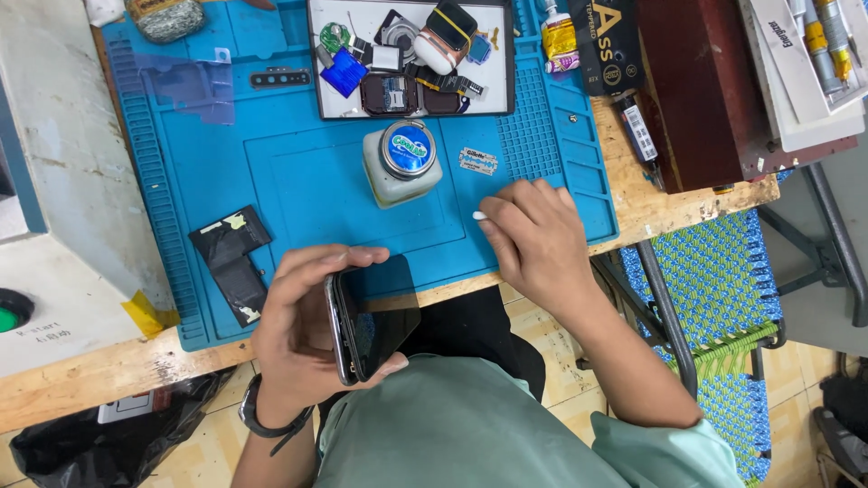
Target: Repairing a smartphone by applying adhesive to the frame and handling internal components
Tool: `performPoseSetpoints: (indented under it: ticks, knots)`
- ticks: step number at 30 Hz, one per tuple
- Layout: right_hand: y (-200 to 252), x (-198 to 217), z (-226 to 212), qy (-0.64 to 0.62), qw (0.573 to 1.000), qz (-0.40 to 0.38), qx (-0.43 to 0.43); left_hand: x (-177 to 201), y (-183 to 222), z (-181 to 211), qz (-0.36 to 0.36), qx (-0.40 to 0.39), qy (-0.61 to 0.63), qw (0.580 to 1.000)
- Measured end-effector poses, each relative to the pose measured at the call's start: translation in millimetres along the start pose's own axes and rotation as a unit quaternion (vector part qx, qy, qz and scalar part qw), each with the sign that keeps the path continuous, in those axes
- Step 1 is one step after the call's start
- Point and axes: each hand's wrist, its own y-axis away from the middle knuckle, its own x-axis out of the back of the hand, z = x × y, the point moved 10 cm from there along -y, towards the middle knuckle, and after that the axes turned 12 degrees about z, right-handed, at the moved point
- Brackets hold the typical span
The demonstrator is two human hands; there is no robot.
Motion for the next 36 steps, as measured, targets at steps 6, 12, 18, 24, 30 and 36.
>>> performPoseSetpoints:
  ticks: [6, 12, 18, 24, 30, 36]
  knots:
    - [-1.5, -2.3, 4.2, 0.031, 0.999, 0.004, -0.020, 1.3, 0.2, -2.0, 0.008, 0.010, 0.003, 1.000]
    - [-1.6, -1.1, 1.2, 0.093, 0.995, 0.024, 0.002, 1.5, 0.9, -2.5, 0.006, 0.000, 0.002, 1.000]
    - [-2.4, 1.0, -3.7, 0.109, 0.994, 0.016, 0.011, 1.4, 0.0, -1.1, 0.005, -0.005, -0.010, 1.000]
    - [-5.3, 0.2, -1.8, 0.122, 0.992, -0.006, 0.020, 1.6, 0.6, 0.0, 0.008, -0.016, -0.018, 1.000]
    - [-8.3, 9.8, -10.9, -0.049, 0.996, 0.034, 0.059, 1.5, 1.5, -0.2, 0.007, -0.008, -0.011, 1.000]
    - [-15.8, 8.0, -21.1, 0.019, 0.996, 0.018, 0.087, 2.2, 1.5, 1.4, 0.012, -0.008, -0.012, 1.000]
